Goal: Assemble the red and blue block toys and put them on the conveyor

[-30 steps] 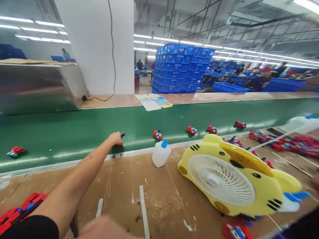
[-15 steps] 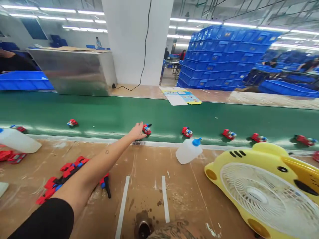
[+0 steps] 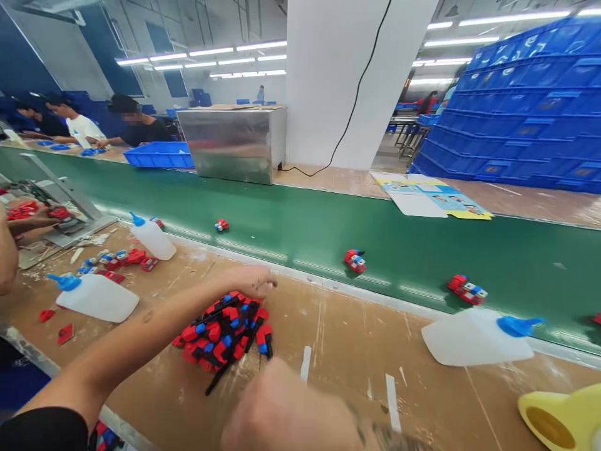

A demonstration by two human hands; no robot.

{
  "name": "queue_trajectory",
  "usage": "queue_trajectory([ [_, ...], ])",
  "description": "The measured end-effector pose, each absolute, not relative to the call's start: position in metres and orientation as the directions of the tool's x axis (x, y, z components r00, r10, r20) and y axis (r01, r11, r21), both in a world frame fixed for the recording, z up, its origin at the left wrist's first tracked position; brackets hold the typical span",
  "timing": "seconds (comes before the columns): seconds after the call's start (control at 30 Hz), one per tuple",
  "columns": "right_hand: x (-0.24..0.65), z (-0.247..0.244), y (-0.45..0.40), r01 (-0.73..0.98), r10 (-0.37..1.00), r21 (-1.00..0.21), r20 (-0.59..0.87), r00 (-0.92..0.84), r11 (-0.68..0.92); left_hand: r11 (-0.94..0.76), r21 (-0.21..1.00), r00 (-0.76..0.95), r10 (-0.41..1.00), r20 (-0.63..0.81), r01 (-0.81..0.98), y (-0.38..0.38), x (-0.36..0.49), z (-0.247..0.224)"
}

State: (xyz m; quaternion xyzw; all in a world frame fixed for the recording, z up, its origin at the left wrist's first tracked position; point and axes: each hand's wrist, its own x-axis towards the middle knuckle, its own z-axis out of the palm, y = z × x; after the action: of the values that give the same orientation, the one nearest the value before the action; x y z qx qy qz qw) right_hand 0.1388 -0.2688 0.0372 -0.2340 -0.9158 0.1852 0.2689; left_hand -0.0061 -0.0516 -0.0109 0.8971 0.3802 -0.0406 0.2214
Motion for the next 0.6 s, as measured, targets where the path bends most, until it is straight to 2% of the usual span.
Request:
queue_trajectory([
  [0.07, 0.135, 0.034, -0.209, 0.378, 0.577, -0.493, 0.352, -0.737, 0.784, -0.622, 0.368, 0.721, 0.629, -0.289, 0.691, -0.064, -0.02, -0.016],
  [0.1, 0.133, 0.031, -0.175, 0.472, 0.668, -0.53, 0.269, -0.694, 0.704, -0.624, 0.359, 0.719, 0.625, -0.304, 0.694, -0.069, -0.023, -0.02],
  [0.17, 0.126, 0.024, -0.105, 0.747, 0.89, -0.505, 0.111, -0.442, 0.433, -0.619, 0.325, 0.7, 0.638, -0.321, 0.715, -0.077, -0.025, -0.026],
  [0.2, 0.12, 0.019, -0.071, 0.788, 0.917, -0.484, 0.088, -0.39, 0.382, -0.612, 0.304, 0.683, 0.652, -0.328, 0.73, -0.079, -0.024, -0.028],
  [0.4, 0.045, -0.025, 0.072, 0.861, 0.943, -0.392, 0.059, -0.328, 0.324, -0.568, 0.19, 0.597, 0.729, -0.336, 0.801, -0.076, -0.019, -0.041],
  [0.5, 0.005, -0.044, 0.107, 0.869, 0.944, -0.369, 0.098, -0.315, 0.329, -0.593, 0.188, 0.618, 0.705, -0.349, 0.783, -0.077, -0.025, -0.046],
  [0.6, -0.024, -0.057, 0.13, 0.856, 0.93, -0.364, 0.13, -0.343, 0.366, -0.627, 0.239, 0.669, 0.66, -0.342, 0.741, -0.081, -0.035, -0.044],
])
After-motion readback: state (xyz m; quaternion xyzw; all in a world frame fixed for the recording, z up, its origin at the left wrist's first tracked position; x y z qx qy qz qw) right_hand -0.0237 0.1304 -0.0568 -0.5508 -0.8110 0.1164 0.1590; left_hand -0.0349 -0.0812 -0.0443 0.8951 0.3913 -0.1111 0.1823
